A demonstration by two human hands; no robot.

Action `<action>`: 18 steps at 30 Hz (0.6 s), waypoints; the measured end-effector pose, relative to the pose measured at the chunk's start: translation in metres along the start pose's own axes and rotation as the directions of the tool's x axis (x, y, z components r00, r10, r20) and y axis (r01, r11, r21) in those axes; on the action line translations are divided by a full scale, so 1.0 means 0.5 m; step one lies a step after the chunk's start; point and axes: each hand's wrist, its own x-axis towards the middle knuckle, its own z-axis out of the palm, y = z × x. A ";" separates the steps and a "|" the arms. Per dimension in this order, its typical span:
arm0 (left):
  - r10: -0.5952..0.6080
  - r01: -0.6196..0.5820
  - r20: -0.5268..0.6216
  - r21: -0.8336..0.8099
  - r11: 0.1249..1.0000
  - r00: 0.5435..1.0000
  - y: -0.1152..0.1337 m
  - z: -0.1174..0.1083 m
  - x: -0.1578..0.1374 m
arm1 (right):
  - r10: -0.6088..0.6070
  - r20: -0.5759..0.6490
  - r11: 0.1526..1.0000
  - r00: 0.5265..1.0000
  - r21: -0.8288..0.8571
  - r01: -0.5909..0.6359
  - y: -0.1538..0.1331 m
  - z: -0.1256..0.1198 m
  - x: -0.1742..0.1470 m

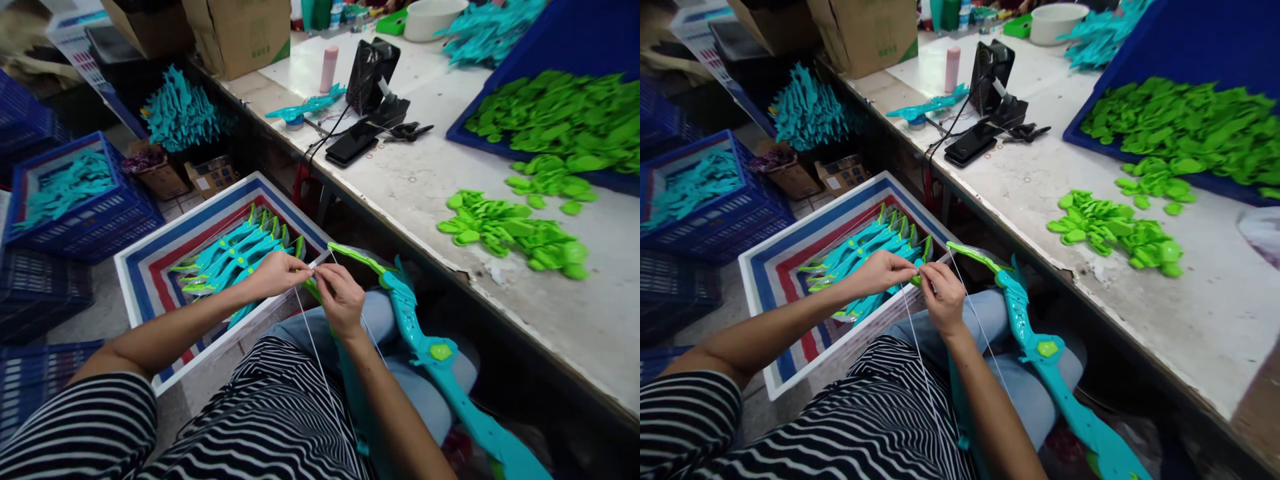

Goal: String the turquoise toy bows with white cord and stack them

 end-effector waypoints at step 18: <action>-0.086 -0.072 -0.221 -0.618 0.783 0.971 -0.057 0.036 -0.055 | 0.136 -0.039 0.920 0.990 -0.366 -0.141 0.039 -0.139 -0.085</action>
